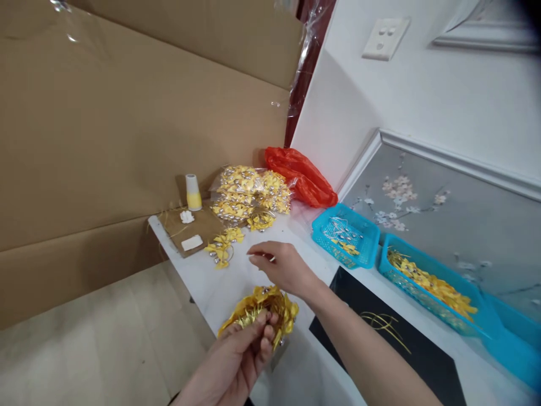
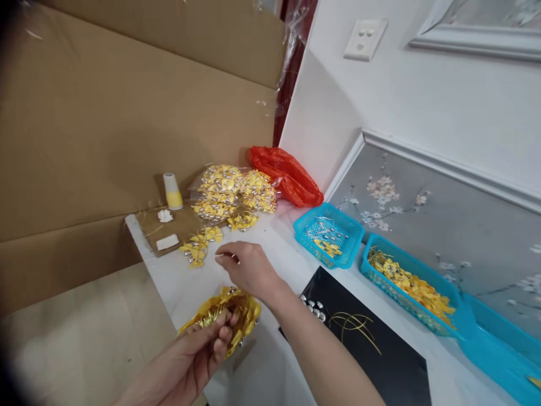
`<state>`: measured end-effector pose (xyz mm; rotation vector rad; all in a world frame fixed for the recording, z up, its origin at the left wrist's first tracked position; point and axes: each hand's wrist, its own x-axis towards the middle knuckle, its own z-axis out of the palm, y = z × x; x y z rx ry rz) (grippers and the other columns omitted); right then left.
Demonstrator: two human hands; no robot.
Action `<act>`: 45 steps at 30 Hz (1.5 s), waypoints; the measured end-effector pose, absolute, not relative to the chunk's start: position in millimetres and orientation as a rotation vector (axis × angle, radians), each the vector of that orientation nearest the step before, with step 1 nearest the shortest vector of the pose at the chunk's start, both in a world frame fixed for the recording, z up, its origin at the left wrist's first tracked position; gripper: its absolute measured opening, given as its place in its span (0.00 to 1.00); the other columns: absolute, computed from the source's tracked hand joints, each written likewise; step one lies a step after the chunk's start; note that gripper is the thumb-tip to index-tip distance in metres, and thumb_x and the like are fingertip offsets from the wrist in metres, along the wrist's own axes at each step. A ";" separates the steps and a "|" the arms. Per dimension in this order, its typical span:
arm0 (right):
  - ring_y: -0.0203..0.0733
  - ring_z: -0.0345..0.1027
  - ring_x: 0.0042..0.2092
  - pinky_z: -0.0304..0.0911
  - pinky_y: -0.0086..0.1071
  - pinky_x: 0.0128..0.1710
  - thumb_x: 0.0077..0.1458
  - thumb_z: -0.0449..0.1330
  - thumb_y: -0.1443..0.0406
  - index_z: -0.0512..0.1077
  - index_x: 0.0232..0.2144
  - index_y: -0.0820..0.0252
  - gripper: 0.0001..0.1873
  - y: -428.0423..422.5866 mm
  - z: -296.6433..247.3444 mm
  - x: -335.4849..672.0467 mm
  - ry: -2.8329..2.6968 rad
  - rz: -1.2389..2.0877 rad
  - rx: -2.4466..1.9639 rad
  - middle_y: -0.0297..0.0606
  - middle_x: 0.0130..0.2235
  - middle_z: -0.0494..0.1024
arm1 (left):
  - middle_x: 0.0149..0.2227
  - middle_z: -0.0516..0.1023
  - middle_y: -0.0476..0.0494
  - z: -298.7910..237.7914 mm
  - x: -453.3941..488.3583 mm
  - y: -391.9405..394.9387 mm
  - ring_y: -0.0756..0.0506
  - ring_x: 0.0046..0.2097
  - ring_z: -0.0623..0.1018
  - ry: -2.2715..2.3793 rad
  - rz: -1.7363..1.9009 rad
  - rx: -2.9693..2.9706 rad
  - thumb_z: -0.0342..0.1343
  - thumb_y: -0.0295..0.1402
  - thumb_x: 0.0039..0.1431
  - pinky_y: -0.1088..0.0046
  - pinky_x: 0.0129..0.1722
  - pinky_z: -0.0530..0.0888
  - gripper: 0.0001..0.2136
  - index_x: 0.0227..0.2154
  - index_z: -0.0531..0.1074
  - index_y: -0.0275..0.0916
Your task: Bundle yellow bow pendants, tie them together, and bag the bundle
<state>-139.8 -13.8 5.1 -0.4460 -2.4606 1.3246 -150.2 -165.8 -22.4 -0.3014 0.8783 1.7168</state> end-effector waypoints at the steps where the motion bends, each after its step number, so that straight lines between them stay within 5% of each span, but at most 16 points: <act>1: 0.34 0.68 0.30 0.63 0.28 0.33 0.53 0.59 0.63 0.74 0.34 0.57 0.06 -12.4 -2.0 -156.4 -2.468 1.380 -0.512 0.33 0.32 0.75 | 0.30 0.74 0.38 -22.7 -149.9 -166.7 0.54 0.25 0.73 0.883 1.718 -0.311 0.53 0.17 0.55 0.81 0.25 0.75 0.07 0.28 0.76 0.25; 6: 0.29 0.58 0.21 0.58 0.24 0.20 0.51 0.59 0.60 0.72 0.28 0.63 0.11 -14.6 -34.3 -209.1 -2.476 1.645 -0.624 0.31 0.23 0.68 | 0.29 0.75 0.37 -23.6 -151.1 -172.5 0.53 0.26 0.74 0.850 1.677 -0.363 0.54 0.19 0.55 0.81 0.25 0.76 0.06 0.27 0.75 0.24; 15: 0.31 0.62 0.25 0.58 0.24 0.24 0.49 0.57 0.66 0.68 0.25 0.62 0.04 -3.3 -9.3 -167.5 -2.429 1.700 -0.562 0.30 0.23 0.69 | 0.30 0.75 0.37 -24.9 -159.1 -172.6 0.53 0.26 0.74 0.829 1.735 -0.362 0.56 0.19 0.54 0.80 0.26 0.76 0.04 0.30 0.75 0.24; 19: 0.32 0.61 0.26 0.57 0.26 0.27 0.53 0.54 0.69 0.66 0.27 0.61 0.03 -1.9 13.3 -126.9 -2.413 1.446 -0.515 0.30 0.24 0.68 | 0.30 0.74 0.39 -22.9 -160.9 -170.1 0.54 0.25 0.73 0.838 1.753 -0.350 0.54 0.19 0.55 0.81 0.24 0.76 0.05 0.30 0.75 0.25; 25: 0.38 0.64 0.35 0.59 0.31 0.35 0.59 0.49 0.72 0.71 0.33 0.59 0.11 -28.5 7.6 -70.5 -2.588 0.576 -0.115 0.38 0.32 0.74 | 0.30 0.72 0.40 -23.4 -162.4 -167.3 0.55 0.24 0.72 0.852 1.781 -0.335 0.52 0.19 0.56 0.82 0.22 0.74 0.06 0.31 0.74 0.25; 30: 0.41 0.63 0.38 0.56 0.34 0.35 0.60 0.51 0.71 0.71 0.34 0.57 0.09 -46.9 -15.0 -56.1 -2.554 0.311 -0.086 0.36 0.35 0.75 | 0.27 0.71 0.41 -24.9 -159.1 -164.8 0.54 0.24 0.72 0.887 1.780 -0.310 0.51 0.18 0.56 0.81 0.22 0.74 0.06 0.29 0.73 0.25; 38: 0.40 0.64 0.46 0.57 0.34 0.43 0.60 0.53 0.68 0.70 0.35 0.58 0.06 -48.9 -22.3 -55.4 -2.542 0.432 0.041 0.35 0.42 0.75 | 0.26 0.71 0.42 -24.8 -153.7 -166.5 0.53 0.24 0.72 0.927 1.768 -0.272 0.52 0.18 0.55 0.80 0.22 0.74 0.05 0.28 0.73 0.27; 45: 0.38 0.67 0.44 0.61 0.33 0.45 0.57 0.55 0.72 0.73 0.34 0.58 0.08 -40.6 -11.5 -56.8 -2.517 0.795 0.041 0.36 0.41 0.76 | 0.25 0.70 0.43 -22.6 -154.9 -164.0 0.54 0.22 0.71 0.886 1.759 -0.354 0.49 0.18 0.57 0.81 0.20 0.73 0.08 0.28 0.73 0.27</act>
